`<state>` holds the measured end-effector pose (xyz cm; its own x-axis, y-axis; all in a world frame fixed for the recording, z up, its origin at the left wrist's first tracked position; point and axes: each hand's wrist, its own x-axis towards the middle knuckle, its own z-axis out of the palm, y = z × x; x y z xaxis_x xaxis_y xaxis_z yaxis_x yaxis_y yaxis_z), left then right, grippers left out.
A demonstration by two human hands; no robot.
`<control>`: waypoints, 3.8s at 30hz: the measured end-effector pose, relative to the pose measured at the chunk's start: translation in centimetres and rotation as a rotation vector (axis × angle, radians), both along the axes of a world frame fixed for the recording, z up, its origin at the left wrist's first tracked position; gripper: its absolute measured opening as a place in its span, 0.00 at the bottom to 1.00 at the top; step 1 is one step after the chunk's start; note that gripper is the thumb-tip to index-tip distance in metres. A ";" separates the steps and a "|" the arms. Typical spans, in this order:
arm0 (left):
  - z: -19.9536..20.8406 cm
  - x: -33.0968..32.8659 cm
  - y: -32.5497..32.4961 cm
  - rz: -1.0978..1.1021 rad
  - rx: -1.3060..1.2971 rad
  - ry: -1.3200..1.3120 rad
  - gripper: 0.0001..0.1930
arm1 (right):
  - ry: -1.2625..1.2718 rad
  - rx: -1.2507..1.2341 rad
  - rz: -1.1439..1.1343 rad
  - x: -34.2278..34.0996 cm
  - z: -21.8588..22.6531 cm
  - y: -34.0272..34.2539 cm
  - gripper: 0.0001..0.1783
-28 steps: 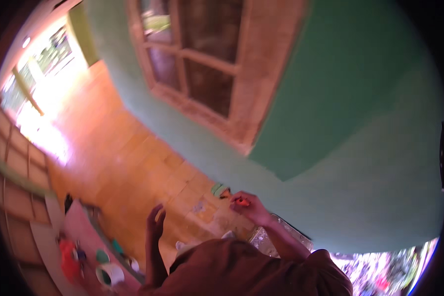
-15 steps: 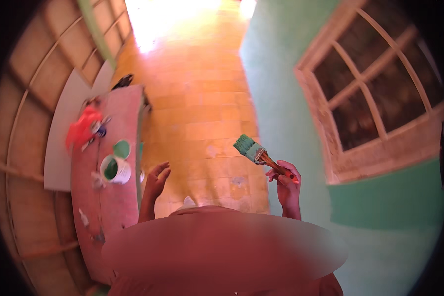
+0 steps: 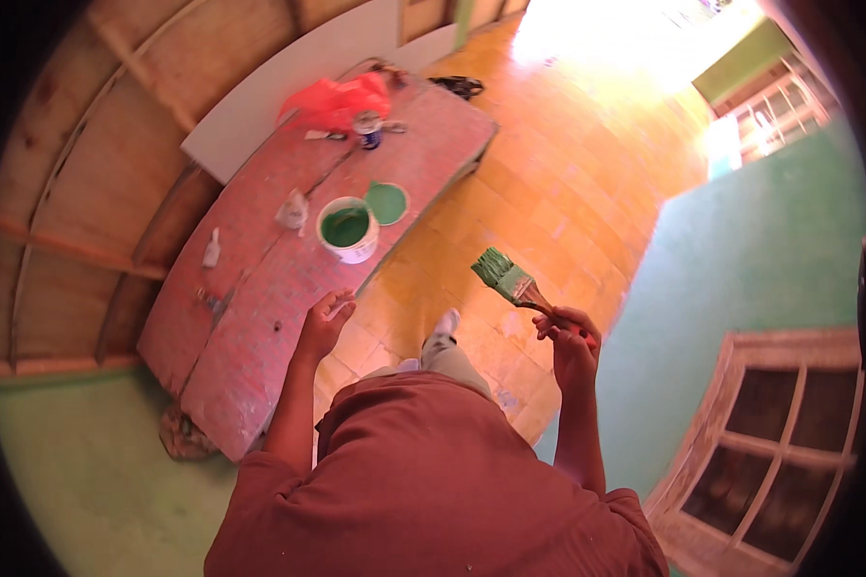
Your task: The person paints the exterior wall of a building using a paintbrush.
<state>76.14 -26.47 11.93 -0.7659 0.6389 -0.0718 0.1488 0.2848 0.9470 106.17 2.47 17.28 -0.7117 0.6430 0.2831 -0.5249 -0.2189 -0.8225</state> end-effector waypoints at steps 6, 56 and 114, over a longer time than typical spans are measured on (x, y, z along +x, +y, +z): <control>-6.8 5.4 -3.7 0.235 0.101 -0.007 0.21 | 0.143 -0.030 0.217 -3.5 -3.4 4.1 0.20; -19.7 58.8 13.7 -1.830 -0.167 -0.004 0.22 | 0.261 1.153 -2.221 82.7 46.9 -42.4 0.17; -23.4 62.4 25.7 -2.143 0.504 0.008 0.23 | -0.123 0.309 -3.046 85.1 32.4 -41.9 0.24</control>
<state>138.58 -0.77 -11.44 0.9163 0.2380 0.3221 -0.1836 -0.4652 0.8660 191.25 -39.41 49.64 0.6816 -0.5582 0.4731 0.6650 0.2027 -0.7188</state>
